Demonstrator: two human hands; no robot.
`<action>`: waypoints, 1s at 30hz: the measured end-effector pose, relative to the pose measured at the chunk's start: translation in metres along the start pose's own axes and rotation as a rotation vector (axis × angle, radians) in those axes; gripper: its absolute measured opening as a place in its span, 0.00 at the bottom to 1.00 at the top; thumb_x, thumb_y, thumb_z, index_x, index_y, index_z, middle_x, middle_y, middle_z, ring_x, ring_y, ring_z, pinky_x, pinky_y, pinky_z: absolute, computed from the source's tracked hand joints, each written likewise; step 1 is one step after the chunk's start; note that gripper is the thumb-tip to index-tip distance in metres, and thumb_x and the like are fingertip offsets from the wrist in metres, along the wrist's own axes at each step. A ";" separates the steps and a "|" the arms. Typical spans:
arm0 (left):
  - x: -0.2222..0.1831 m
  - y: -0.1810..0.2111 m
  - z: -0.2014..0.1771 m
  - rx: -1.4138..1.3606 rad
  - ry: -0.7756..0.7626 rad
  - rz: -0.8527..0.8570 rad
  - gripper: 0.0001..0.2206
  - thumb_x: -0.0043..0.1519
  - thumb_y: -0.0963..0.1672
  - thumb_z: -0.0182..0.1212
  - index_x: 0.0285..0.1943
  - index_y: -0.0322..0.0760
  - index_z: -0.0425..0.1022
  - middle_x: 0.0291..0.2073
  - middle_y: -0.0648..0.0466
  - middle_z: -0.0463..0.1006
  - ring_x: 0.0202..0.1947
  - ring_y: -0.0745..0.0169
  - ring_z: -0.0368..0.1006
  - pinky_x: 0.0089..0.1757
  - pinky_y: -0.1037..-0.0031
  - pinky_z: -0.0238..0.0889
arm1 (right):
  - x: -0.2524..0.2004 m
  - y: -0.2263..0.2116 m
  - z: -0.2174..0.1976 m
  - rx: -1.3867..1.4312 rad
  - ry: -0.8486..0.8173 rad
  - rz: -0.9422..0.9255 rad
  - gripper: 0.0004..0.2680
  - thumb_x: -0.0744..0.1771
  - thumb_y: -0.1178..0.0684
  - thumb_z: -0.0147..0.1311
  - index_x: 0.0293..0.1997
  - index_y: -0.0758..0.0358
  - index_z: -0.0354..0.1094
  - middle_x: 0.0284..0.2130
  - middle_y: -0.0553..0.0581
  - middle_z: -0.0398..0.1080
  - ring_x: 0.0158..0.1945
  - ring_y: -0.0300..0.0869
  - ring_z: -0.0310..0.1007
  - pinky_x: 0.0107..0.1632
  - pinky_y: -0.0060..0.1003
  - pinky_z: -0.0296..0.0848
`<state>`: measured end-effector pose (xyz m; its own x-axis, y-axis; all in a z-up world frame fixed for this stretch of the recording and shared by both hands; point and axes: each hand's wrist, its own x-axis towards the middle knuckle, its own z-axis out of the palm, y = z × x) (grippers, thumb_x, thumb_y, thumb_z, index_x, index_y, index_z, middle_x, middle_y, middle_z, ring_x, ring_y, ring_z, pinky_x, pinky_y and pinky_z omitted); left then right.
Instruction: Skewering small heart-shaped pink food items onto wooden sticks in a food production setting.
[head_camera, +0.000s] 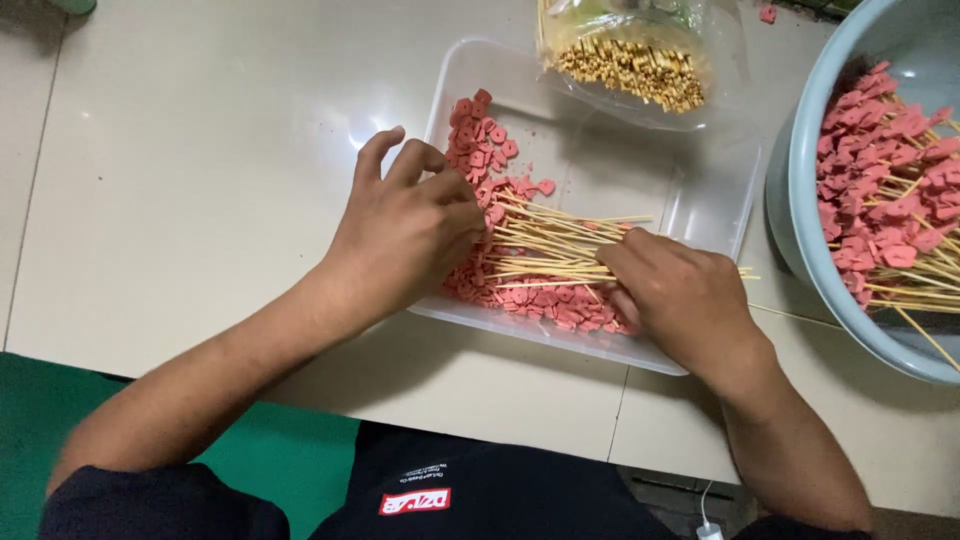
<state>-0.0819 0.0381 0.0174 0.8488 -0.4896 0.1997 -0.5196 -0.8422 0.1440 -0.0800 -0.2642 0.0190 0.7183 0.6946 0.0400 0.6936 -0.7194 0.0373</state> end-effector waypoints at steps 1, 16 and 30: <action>0.001 0.001 0.000 -0.002 -0.002 -0.001 0.05 0.58 0.48 0.71 0.35 0.49 0.82 0.36 0.59 0.80 0.54 0.53 0.68 0.62 0.44 0.49 | 0.000 0.000 0.001 0.002 -0.003 0.000 0.11 0.63 0.49 0.61 0.46 0.53 0.68 0.38 0.49 0.73 0.33 0.41 0.78 0.30 0.37 0.74; 0.008 0.004 -0.006 0.132 -0.137 0.015 0.08 0.57 0.45 0.65 0.41 0.41 0.82 0.39 0.49 0.78 0.55 0.46 0.69 0.63 0.40 0.48 | 0.002 0.001 -0.003 -0.009 0.092 0.031 0.16 0.67 0.47 0.58 0.60 0.56 0.67 0.41 0.50 0.72 0.34 0.41 0.77 0.29 0.36 0.72; 0.085 -0.030 0.037 0.319 0.015 0.114 0.07 0.59 0.46 0.64 0.40 0.40 0.83 0.32 0.52 0.83 0.40 0.56 0.68 0.50 0.64 0.56 | 0.014 0.004 -0.023 0.395 0.249 0.223 0.08 0.70 0.63 0.52 0.54 0.71 0.71 0.38 0.62 0.76 0.29 0.50 0.73 0.32 0.44 0.69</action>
<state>0.0099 0.0135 -0.0054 0.7843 -0.5832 0.2115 -0.5521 -0.8117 -0.1905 -0.0685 -0.2573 0.0425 0.8498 0.4684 0.2419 0.5271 -0.7617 -0.3768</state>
